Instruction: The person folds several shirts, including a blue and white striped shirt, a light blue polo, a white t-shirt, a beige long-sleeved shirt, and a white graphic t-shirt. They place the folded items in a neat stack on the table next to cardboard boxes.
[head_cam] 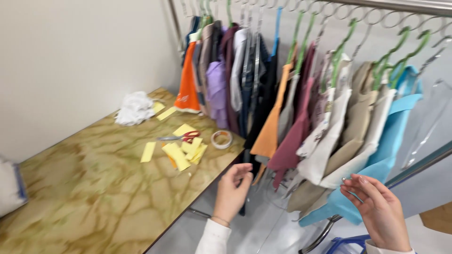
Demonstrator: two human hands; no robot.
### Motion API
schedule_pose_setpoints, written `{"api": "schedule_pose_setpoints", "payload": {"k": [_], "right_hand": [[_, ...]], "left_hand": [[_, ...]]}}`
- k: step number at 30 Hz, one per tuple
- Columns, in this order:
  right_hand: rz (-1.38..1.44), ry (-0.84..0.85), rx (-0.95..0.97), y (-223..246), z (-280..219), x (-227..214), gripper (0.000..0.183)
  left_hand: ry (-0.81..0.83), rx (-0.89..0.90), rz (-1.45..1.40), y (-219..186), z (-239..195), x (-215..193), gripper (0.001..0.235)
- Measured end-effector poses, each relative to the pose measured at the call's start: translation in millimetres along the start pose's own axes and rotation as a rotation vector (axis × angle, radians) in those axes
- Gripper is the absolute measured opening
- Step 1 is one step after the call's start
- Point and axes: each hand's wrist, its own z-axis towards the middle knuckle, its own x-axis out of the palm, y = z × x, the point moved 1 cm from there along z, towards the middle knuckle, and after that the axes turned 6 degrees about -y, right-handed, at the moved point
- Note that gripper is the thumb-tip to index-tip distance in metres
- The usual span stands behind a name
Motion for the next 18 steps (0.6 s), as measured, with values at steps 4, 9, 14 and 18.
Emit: {"api": "schedule_pose_setpoints", "payload": {"k": [4,9,14,18], "right_hand": [[0.012,-0.036,-0.055,6.5,43.4,-41.4,0.019],[-0.050,-0.072,-0.053,20.7,71.2,-74.8,0.020],[-0.322,0.010,-0.042,49.4,81.2,-106.7,0.043],[-0.481,-0.191,-0.189,143.6,58.1,-46.3,0.024]], "left_hand": [[0.123,0.013,-0.062,-32.3,8.4,86.4,0.024],[0.212,0.057,-0.006,-65.3,12.9,158.0,0.022],[0.457,0.069,-0.033,-117.2,18.7,211.8,0.023],[0.665,0.089,0.009,-146.8,23.4,251.6,0.029]]}}
